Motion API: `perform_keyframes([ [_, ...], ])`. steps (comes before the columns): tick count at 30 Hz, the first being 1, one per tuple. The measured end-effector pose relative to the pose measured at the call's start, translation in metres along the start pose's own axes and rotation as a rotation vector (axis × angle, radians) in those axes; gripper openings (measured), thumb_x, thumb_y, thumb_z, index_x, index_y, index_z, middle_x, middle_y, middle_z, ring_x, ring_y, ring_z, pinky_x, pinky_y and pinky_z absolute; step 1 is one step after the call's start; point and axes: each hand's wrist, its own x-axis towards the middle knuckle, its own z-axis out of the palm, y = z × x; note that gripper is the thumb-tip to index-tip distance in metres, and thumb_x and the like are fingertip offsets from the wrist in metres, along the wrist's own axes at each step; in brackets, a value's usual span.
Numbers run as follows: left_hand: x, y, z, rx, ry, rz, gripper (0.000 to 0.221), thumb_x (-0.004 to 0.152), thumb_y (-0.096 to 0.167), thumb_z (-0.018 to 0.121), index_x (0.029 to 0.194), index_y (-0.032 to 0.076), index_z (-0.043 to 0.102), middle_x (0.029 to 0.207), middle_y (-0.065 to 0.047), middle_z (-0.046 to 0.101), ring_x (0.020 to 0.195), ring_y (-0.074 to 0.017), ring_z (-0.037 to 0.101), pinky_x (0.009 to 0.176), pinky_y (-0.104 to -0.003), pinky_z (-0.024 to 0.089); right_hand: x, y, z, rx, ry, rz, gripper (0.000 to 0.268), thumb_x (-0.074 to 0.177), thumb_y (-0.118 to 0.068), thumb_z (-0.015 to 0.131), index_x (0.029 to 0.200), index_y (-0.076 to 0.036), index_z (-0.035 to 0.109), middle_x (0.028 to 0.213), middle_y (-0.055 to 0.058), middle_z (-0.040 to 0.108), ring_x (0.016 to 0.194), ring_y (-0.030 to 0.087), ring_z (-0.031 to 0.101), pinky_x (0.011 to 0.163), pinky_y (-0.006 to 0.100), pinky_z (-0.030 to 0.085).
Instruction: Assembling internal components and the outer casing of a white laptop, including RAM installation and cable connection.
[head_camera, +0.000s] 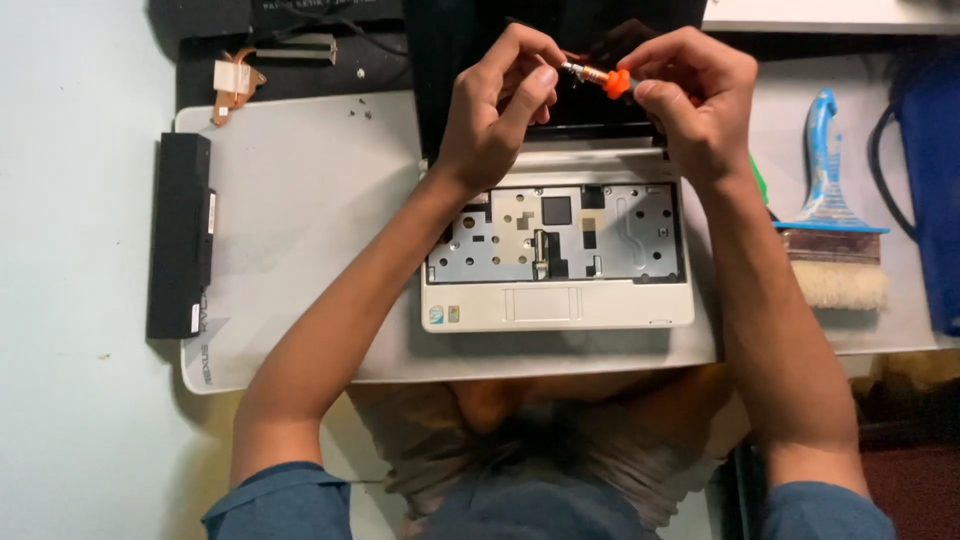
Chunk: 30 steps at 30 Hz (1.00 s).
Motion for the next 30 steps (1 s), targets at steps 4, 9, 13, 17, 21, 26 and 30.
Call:
perform_keyframes([
  [4, -0.002, -0.001, -0.003, 0.027, 0.054, -0.039, 0.011, 0.116, 0.021, 0.063, 0.123, 0.013, 0.067, 0.093, -0.002, 0.068, 0.081, -0.0138, 0.069, 0.075, -0.027, 0.062, 0.001, -0.004, 0.002, -0.038, 0.004, 0.008, 0.022, 0.107, 0.000, 0.069, 0.124, 0.005, 0.081, 0.103, 0.010, 0.074, 0.083, 0.011, 0.056, 0.072, 0.026, 0.040],
  [9, -0.003, -0.014, -0.001, 0.102, 0.024, 0.015, 0.009, 0.114, 0.015, 0.071, 0.122, 0.014, 0.074, 0.092, 0.002, 0.067, 0.078, -0.0081, 0.058, 0.071, -0.025, 0.053, -0.003, -0.006, 0.005, -0.067, -0.041, -0.056, 0.024, 0.108, 0.001, 0.068, 0.127, 0.010, 0.079, 0.109, 0.015, 0.075, 0.089, 0.017, 0.064, 0.077, 0.028, 0.046],
  [13, -0.003, -0.010, -0.002, 0.140, 0.044, 0.069, 0.009, 0.116, 0.018, 0.068, 0.112, 0.012, 0.075, 0.099, 0.002, 0.070, 0.084, -0.0109, 0.060, 0.075, -0.027, 0.053, -0.003, -0.008, 0.005, -0.069, -0.055, -0.084, 0.022, 0.110, 0.000, 0.068, 0.128, 0.010, 0.079, 0.109, 0.016, 0.073, 0.088, 0.018, 0.060, 0.077, 0.029, 0.045],
  [17, -0.003, -0.009, -0.002, 0.088, 0.068, 0.038, 0.008, 0.116, 0.018, 0.070, 0.116, 0.013, 0.077, 0.096, 0.003, 0.070, 0.081, -0.0081, 0.060, 0.073, -0.024, 0.052, -0.004, -0.005, 0.003, -0.006, -0.025, -0.030, 0.020, 0.110, 0.003, 0.066, 0.126, 0.011, 0.075, 0.095, 0.012, 0.064, 0.074, 0.015, 0.049, 0.066, 0.029, 0.035],
  [21, -0.003, -0.009, -0.002, 0.048, 0.082, 0.014, 0.008, 0.117, 0.017, 0.073, 0.118, 0.013, 0.079, 0.095, 0.003, 0.072, 0.081, -0.0065, 0.060, 0.070, -0.022, 0.051, -0.004, -0.005, 0.001, -0.033, -0.008, -0.038, 0.022, 0.109, 0.000, 0.068, 0.125, 0.010, 0.078, 0.098, 0.012, 0.069, 0.078, 0.014, 0.052, 0.070, 0.028, 0.037],
  [26, -0.003, -0.009, -0.002, 0.027, 0.092, -0.020, 0.006, 0.115, 0.017, 0.075, 0.117, 0.015, 0.080, 0.091, 0.005, 0.066, 0.079, -0.0053, 0.056, 0.070, -0.021, 0.050, -0.004, -0.006, -0.001, -0.087, -0.019, -0.075, 0.023, 0.109, 0.000, 0.070, 0.126, 0.011, 0.080, 0.104, 0.015, 0.073, 0.084, 0.017, 0.059, 0.074, 0.028, 0.042],
  [30, -0.003, -0.013, -0.002, 0.040, 0.090, -0.003, 0.007, 0.115, 0.017, 0.076, 0.118, 0.015, 0.082, 0.096, 0.004, 0.072, 0.081, -0.0055, 0.060, 0.071, -0.021, 0.052, -0.004, -0.005, -0.003, -0.098, -0.035, -0.100, 0.022, 0.110, 0.000, 0.070, 0.126, 0.012, 0.079, 0.106, 0.017, 0.073, 0.085, 0.018, 0.058, 0.075, 0.029, 0.042],
])
